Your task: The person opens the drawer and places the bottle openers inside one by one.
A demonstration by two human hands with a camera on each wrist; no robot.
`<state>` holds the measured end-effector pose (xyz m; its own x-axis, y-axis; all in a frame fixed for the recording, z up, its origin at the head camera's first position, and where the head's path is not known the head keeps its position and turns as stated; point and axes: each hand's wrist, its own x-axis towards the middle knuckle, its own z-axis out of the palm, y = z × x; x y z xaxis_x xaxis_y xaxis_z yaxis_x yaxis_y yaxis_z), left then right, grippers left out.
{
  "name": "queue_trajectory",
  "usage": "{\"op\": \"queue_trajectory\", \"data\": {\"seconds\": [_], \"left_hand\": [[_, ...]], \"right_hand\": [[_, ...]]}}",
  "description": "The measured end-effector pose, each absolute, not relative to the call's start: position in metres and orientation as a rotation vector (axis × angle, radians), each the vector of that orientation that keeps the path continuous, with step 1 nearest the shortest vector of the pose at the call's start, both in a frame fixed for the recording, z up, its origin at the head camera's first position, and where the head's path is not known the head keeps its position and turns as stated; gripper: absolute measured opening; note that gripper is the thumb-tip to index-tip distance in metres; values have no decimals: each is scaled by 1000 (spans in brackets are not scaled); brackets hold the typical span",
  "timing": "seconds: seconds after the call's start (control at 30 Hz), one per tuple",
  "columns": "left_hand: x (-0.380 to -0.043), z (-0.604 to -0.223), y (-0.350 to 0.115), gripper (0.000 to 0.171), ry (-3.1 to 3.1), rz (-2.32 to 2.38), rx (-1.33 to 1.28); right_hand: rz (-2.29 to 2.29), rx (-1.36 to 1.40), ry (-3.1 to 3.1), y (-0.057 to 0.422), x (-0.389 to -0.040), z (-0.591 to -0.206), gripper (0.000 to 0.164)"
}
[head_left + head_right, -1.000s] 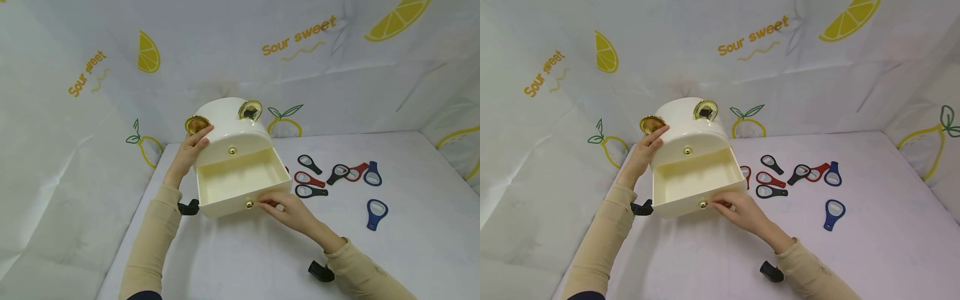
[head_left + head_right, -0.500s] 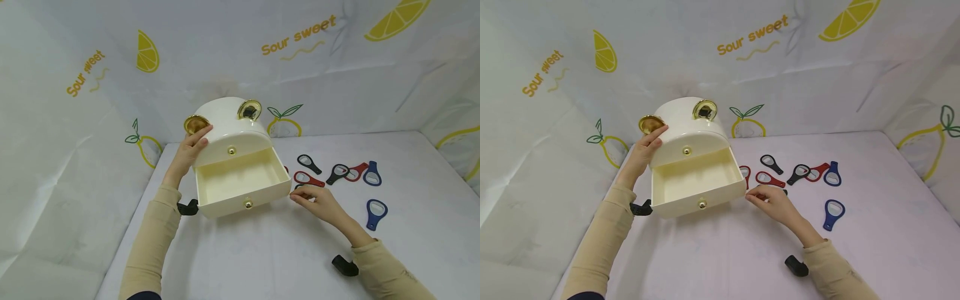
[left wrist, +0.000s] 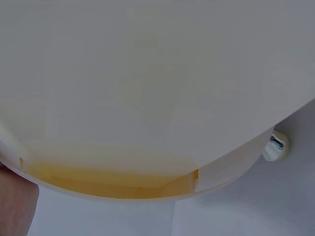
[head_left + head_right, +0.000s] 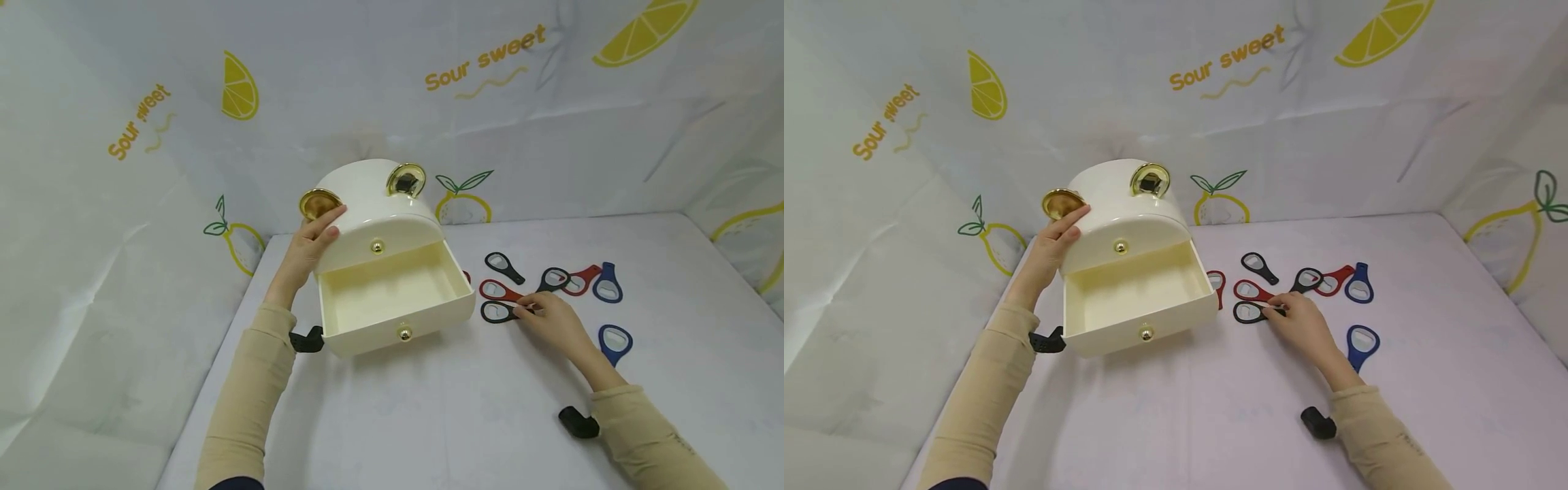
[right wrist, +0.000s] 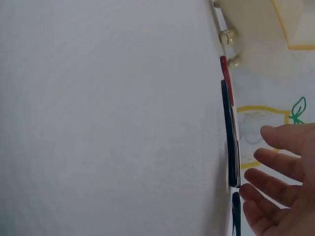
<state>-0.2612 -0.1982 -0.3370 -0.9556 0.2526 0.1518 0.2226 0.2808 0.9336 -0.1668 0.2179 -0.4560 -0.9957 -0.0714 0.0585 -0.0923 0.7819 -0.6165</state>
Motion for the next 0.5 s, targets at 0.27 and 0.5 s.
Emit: {"op": "queue_trajectory", "data": {"seconds": [0.27, 0.5], "left_hand": [[-261, -336, -197, 48, 2498, 1835, 478], [-260, -336, -196, 46, 2488, 1837, 469]], "right_hand": [[951, 187, -2985, 225, -169, -460, 34], [895, 277, -3008, 227, -169, -465, 28]]}}
